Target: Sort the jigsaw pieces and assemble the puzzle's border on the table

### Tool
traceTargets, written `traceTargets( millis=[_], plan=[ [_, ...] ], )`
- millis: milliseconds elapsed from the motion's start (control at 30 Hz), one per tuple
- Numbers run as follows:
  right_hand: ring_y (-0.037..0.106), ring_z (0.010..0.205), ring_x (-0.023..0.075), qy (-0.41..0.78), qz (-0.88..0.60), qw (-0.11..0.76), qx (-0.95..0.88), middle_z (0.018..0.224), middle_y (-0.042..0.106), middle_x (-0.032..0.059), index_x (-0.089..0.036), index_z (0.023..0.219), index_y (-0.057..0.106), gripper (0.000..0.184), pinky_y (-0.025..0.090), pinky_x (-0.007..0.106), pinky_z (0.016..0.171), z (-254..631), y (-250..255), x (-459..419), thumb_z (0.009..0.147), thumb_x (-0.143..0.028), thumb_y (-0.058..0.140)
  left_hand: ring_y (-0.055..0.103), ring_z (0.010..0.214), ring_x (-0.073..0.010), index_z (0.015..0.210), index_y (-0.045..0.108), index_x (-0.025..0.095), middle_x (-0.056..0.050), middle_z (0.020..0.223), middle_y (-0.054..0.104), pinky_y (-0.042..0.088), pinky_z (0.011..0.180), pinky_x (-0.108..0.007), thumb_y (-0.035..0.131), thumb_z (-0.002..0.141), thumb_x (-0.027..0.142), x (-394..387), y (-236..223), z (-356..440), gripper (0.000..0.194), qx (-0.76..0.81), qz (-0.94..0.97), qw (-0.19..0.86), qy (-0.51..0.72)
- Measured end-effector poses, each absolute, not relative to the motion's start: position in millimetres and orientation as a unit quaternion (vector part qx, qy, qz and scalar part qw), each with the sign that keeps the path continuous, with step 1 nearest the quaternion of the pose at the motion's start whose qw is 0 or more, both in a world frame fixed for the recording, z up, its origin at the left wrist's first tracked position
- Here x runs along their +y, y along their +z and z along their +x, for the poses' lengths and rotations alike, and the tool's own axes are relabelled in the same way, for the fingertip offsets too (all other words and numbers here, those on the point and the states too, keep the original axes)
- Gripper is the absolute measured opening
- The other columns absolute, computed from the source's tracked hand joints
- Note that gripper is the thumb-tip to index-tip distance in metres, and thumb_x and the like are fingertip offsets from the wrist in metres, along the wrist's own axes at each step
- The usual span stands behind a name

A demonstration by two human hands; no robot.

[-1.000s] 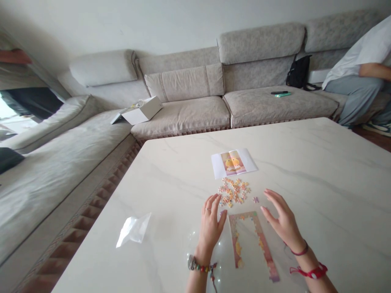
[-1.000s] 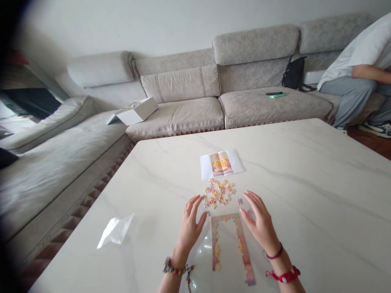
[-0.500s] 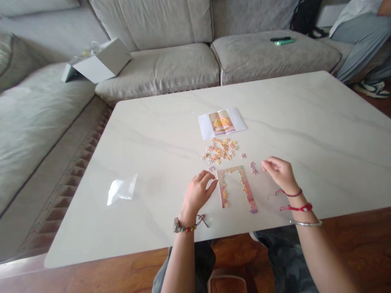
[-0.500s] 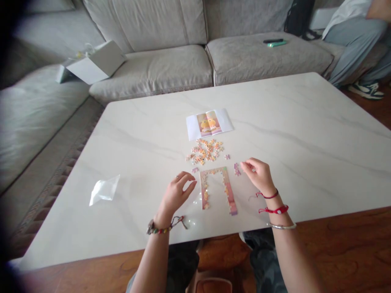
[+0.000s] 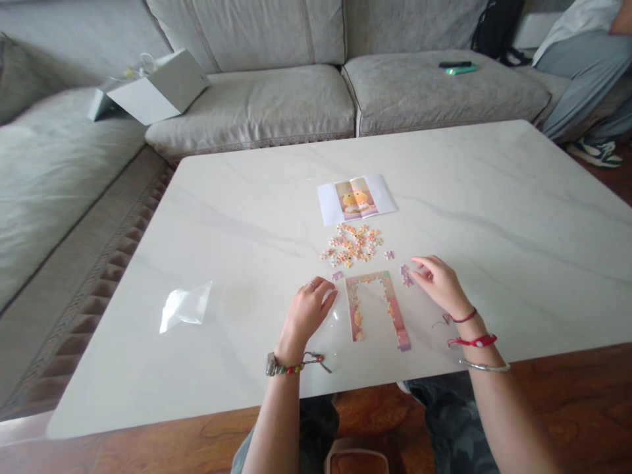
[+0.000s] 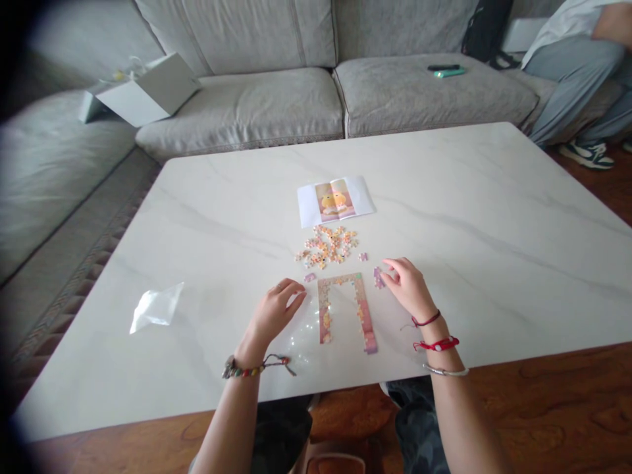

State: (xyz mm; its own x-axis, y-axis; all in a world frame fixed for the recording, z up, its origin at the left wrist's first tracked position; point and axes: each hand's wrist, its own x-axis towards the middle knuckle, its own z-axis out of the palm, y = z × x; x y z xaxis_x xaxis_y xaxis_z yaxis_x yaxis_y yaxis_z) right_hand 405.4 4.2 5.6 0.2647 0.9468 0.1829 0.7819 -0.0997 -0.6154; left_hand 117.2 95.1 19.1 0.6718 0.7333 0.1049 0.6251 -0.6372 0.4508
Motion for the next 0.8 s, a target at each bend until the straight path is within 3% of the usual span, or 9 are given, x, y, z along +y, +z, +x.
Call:
traceTargets(
  millis=[200, 433, 667, 800],
  plan=[
    [0.051, 0.063, 0.0158, 0.061, -0.739, 0.291, -0.604, 0.087, 0.054, 0.0081, -0.017, 0.099, 0.059, 0.028, 0.047, 0.034, 0.067, 394, -6, 23, 0.078, -0.031, 0.048, 0.057, 0.077, -0.0139, 0.089, 0.055, 0.022, -0.003, 0.090, 0.058, 0.048, 0.069, -0.026, 0.040, 0.084, 0.026, 99, 12, 115, 0.016, 0.440, 0.863, 0.182, 0.165],
    [0.050, 0.087, 0.0229, -0.005, -0.731, 0.274, -0.625, 0.095, 0.052, 0.0102, -0.021, 0.103, 0.058, 0.028, 0.044, 0.039, 0.077, 378, -14, 48, 0.079, -0.026, 0.045, 0.056, 0.081, -0.0156, 0.090, 0.055, 0.022, -0.004, 0.090, 0.058, 0.048, 0.073, -0.029, 0.042, 0.083, 0.023, 102, 9, 112, 0.015, 0.445, 0.855, 0.188, 0.188],
    [0.050, 0.087, 0.0234, 0.013, -0.732, 0.259, -0.630, 0.088, 0.056, 0.0102, -0.018, 0.081, 0.057, 0.011, 0.043, 0.037, 0.073, 378, -15, 53, 0.077, -0.024, 0.049, 0.056, 0.086, -0.0164, 0.093, 0.054, 0.022, -0.005, 0.093, 0.056, 0.048, 0.075, -0.030, 0.041, 0.084, 0.024, 99, 14, 109, 0.016, 0.430, 0.861, 0.205, 0.179],
    [0.054, 0.072, 0.0192, 0.039, -0.747, 0.286, -0.598, 0.072, 0.059, 0.0055, -0.018, 0.070, 0.055, 0.010, 0.043, 0.033, 0.067, 373, -3, 48, 0.074, -0.027, 0.053, 0.055, 0.084, -0.0164, 0.092, 0.054, 0.021, -0.005, 0.093, 0.057, 0.047, 0.075, -0.030, 0.041, 0.084, 0.024, 99, 14, 110, 0.016, 0.428, 0.864, 0.204, 0.169]
  ],
)
